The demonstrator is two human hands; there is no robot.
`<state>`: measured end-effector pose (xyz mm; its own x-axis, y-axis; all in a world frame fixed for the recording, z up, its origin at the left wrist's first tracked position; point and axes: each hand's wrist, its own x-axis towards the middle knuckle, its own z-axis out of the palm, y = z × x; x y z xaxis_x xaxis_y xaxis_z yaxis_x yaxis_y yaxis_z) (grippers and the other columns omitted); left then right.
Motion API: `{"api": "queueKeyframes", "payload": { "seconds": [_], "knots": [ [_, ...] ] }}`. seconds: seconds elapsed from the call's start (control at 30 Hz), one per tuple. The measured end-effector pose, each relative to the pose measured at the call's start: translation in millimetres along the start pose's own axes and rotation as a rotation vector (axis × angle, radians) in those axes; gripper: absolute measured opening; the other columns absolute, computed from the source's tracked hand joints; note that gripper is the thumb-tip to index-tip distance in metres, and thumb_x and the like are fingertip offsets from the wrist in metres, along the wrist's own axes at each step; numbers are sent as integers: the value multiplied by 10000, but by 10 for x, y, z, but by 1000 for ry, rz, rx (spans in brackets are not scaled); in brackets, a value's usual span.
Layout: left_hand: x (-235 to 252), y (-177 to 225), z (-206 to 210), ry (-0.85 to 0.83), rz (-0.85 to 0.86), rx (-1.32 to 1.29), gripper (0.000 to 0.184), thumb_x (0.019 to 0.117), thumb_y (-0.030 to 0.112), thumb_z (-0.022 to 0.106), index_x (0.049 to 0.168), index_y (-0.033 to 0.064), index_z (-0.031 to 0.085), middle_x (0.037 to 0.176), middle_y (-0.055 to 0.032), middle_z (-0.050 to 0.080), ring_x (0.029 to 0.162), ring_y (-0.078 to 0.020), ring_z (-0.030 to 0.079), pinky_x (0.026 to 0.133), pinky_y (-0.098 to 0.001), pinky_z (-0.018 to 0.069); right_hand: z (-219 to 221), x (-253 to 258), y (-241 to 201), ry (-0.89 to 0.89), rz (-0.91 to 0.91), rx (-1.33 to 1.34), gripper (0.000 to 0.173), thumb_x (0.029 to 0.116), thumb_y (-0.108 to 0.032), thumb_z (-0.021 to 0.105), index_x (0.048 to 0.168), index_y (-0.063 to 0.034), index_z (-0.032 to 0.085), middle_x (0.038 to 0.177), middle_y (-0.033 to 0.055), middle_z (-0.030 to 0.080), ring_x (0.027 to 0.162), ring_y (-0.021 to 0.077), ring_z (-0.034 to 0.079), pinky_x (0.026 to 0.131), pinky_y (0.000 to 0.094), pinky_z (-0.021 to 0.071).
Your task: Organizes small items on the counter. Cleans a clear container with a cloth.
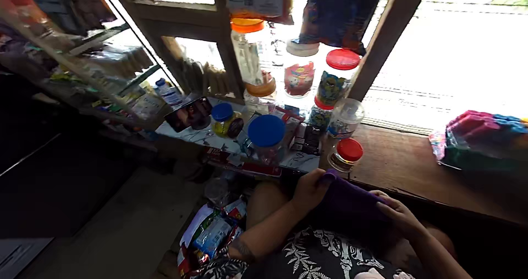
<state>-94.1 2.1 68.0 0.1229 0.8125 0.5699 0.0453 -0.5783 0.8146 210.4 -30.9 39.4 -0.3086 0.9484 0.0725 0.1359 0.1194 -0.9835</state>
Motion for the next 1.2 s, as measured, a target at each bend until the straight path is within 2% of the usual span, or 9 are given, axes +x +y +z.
{"api": "queueKeyframes", "payload": {
  "seconds": [0.07,0.13,0.2,0.33,0.43,0.63,0.87,1.1,1.2],
  "knots": [
    [41,-26,-30,-232,-289,174,264,1000,206,601,1043,-40,685,911,-133,698,835,-159,678,799,-336,566,17,3,-163,2,-32,283,338,968,-487,614,1166,-249,749,1269,-78,687,1129,46,637,965,255,535],
    [165,-23,-32,-640,-587,333,408,1055,342,521,1249,8,652,1162,-198,691,1117,-308,664,1011,-522,499,58,5,-267,-4,-72,491,386,965,-467,624,1262,-236,709,1377,3,647,1220,139,625,1024,328,523],
    [236,-36,9,-864,-644,440,503,1071,463,451,1337,74,625,1281,-178,663,1233,-324,618,1075,-570,444,105,-4,-310,33,-73,623,419,936,-452,664,1281,-214,679,1424,63,616,1271,210,607,1057,382,504],
    [338,47,26,-417,-272,387,350,1044,305,538,1225,48,692,1126,-138,698,965,-218,690,870,-410,573,132,-11,-220,154,-88,793,385,875,-362,750,1234,-238,690,1281,85,702,1174,240,673,1003,412,549],
    [649,49,57,-140,-58,372,392,1004,243,578,1294,-16,630,1238,-220,642,1046,-277,656,852,-398,565,178,-35,-75,227,-105,744,336,884,-224,735,1212,-276,685,1229,39,716,1112,196,687,967,399,565],
    [1271,-12,245,64,-173,430,750,912,444,680,1478,8,453,1525,-261,414,1402,-395,417,1083,-538,434,297,-148,309,311,-42,585,465,861,33,647,1263,-201,640,1156,-26,721,1066,107,678,946,345,573],
    [1614,-234,508,140,-286,331,914,792,467,805,1498,28,426,1505,-271,418,1391,-393,418,1105,-546,406,226,-182,376,281,-60,343,310,873,38,588,1092,-118,741,1141,-26,704,1089,59,639,988,277,534],
    [1657,-313,671,220,-300,407,1080,687,417,908,1512,-23,369,1474,-277,464,1381,-359,456,1156,-482,383,117,-201,360,459,24,589,335,912,5,512,1170,-120,685,1059,-11,742,971,79,693,883,300,584],
    [1678,-228,675,186,-374,455,1046,698,423,905,1482,-58,406,1446,-293,491,1369,-376,471,1153,-491,378,119,-210,235,509,73,683,457,867,-65,581,1322,-88,548,1108,-11,722,1006,78,692,895,306,587]
  ]
}}
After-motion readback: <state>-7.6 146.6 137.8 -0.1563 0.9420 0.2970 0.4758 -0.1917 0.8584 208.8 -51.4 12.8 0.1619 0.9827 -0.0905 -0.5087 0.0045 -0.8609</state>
